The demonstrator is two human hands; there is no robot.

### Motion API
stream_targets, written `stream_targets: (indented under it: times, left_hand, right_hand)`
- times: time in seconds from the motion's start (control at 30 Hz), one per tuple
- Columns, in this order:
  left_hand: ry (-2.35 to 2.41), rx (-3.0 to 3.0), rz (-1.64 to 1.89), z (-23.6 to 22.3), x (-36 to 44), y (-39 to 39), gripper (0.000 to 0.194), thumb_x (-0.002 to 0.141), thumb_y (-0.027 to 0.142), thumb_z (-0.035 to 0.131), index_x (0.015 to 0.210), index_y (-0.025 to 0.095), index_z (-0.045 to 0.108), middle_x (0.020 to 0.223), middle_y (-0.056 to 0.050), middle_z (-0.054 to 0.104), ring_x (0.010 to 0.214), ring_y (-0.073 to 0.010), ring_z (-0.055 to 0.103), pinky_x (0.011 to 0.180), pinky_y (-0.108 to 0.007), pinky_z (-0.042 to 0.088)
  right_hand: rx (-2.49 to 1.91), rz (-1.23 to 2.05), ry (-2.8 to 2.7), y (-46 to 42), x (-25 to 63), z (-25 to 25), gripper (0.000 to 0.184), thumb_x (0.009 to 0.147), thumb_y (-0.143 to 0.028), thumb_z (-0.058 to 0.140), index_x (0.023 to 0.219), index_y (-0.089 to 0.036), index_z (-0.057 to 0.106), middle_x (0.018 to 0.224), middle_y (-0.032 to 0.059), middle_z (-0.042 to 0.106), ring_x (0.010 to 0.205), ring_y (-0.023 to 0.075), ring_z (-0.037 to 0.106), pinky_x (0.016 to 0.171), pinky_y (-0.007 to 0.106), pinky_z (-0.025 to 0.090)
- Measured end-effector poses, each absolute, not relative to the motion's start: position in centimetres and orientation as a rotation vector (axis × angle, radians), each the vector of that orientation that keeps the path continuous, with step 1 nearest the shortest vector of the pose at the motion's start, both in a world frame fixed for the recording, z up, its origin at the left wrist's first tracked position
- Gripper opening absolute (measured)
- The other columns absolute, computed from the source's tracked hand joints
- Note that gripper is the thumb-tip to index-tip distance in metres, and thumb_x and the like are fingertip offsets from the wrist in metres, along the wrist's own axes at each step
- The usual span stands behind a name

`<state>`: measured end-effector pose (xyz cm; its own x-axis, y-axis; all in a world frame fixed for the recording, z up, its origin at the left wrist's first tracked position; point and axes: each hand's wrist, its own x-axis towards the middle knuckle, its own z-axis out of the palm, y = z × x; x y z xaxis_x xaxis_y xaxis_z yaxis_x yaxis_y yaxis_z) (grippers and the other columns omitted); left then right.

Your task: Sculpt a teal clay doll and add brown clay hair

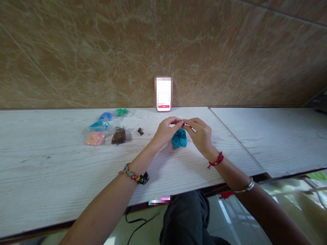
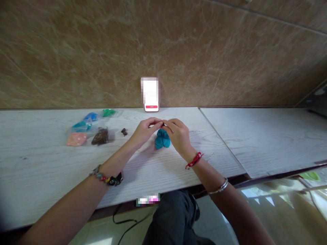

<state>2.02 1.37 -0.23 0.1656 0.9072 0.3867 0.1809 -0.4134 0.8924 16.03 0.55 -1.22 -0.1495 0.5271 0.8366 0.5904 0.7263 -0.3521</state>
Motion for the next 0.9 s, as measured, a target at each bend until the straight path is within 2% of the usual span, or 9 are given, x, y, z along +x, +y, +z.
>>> stream_targets:
  times: [0.43,0.73,0.9]
  left_hand:
    - [0.972,1.636,1.278,-0.34,2.09,1.50,0.018,0.074,0.032,0.055,0.076,0.016,0.062,0.080,-0.003,0.065,0.077,-0.0145,0.058,0.077,-0.030,0.044]
    - [0.965,1.624,1.265,-0.90,1.71,1.97,0.023,0.075,0.036,0.054,0.081,0.016,0.063,0.084,-0.005,0.066,0.082,-0.0156,0.059,0.079,-0.031,0.044]
    - [0.967,1.658,1.247,-1.10,1.26,2.29,0.017,0.076,0.030,0.054,0.081,0.018,0.065,0.086,-0.005,0.066,0.085,-0.0154,0.059,0.081,-0.030,0.043]
  right_hand:
    - [-0.896,-0.036,-1.763,0.64,16.14,-1.01,0.012,0.077,-0.021,0.057,0.076,-0.019,0.068,0.071,0.0029,0.062,0.067,0.0123,0.057,0.060,0.026,0.048]
    - [-0.932,-0.004,-1.728,0.38,16.46,-1.21,0.013,0.077,-0.022,0.056,0.081,-0.021,0.069,0.073,0.0031,0.062,0.067,0.0121,0.056,0.059,0.027,0.047]
    - [-0.946,-0.022,-1.732,0.37,16.55,-1.24,0.014,0.079,-0.022,0.055,0.078,-0.020,0.068,0.073,0.0029,0.062,0.065,0.0115,0.055,0.058,0.026,0.046]
